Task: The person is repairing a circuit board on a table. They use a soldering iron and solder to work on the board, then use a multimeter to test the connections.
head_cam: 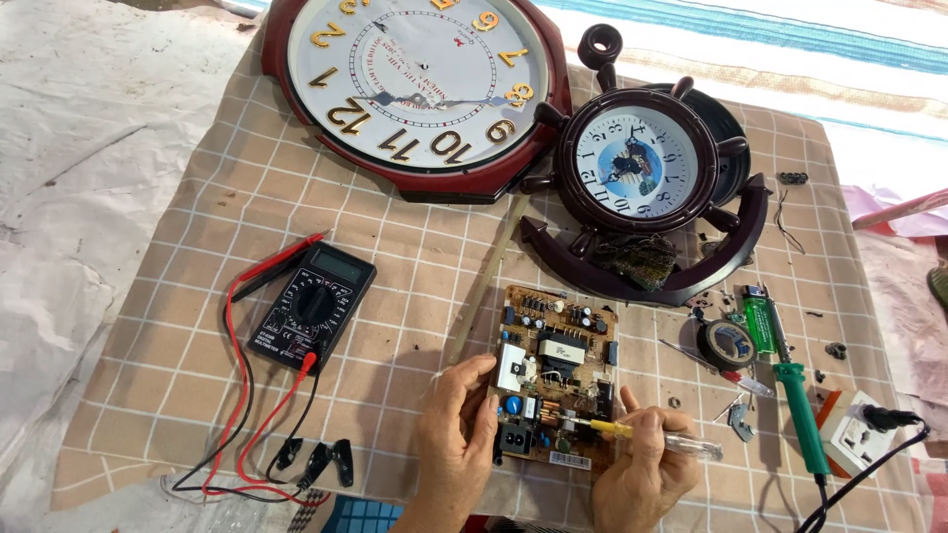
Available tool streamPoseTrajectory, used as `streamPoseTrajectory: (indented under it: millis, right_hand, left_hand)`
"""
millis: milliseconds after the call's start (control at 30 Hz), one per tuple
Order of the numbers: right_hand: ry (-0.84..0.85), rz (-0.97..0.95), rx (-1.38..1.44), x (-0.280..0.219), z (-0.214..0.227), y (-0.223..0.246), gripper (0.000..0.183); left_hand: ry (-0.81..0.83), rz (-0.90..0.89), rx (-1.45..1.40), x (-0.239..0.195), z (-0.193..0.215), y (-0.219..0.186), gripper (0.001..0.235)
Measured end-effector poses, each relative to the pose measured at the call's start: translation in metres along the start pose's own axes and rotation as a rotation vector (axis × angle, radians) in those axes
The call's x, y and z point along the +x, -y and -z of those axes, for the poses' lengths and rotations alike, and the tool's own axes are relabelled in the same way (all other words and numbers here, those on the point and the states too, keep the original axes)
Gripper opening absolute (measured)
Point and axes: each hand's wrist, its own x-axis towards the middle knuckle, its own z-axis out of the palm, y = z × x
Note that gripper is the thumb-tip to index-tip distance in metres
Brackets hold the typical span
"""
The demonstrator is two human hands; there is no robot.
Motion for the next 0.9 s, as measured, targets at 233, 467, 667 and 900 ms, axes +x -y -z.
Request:
streamPoseTrajectory:
  millis: [233,467,667,900]
  right_hand:
    - [-0.08,-0.076,0.061,-0.001,0.007,-0.009,0.007]
    - [-0.092,-0.119,0.056,0.0,0.004,-0.005,0.009]
    - [-0.064,-0.095,0.063,0.0,0.001,-0.001,0.008]
    - [-0.08,-0.138,0.038,0.001,0.001,0.0,0.011]
  left_hand:
    - [-0.011,-0.018,0.019,-0.002,-0.002,0.005,0.033]
    - [-0.018,-0.048,0.055,-0.004,-0.003,0.013,0.031]
    - [-0.025,-0.042,0.064,-0.003,-0.004,0.012,0.031]
    - [-0.012,-0.027,0.048,-0.001,-0.002,0.005,0.032]
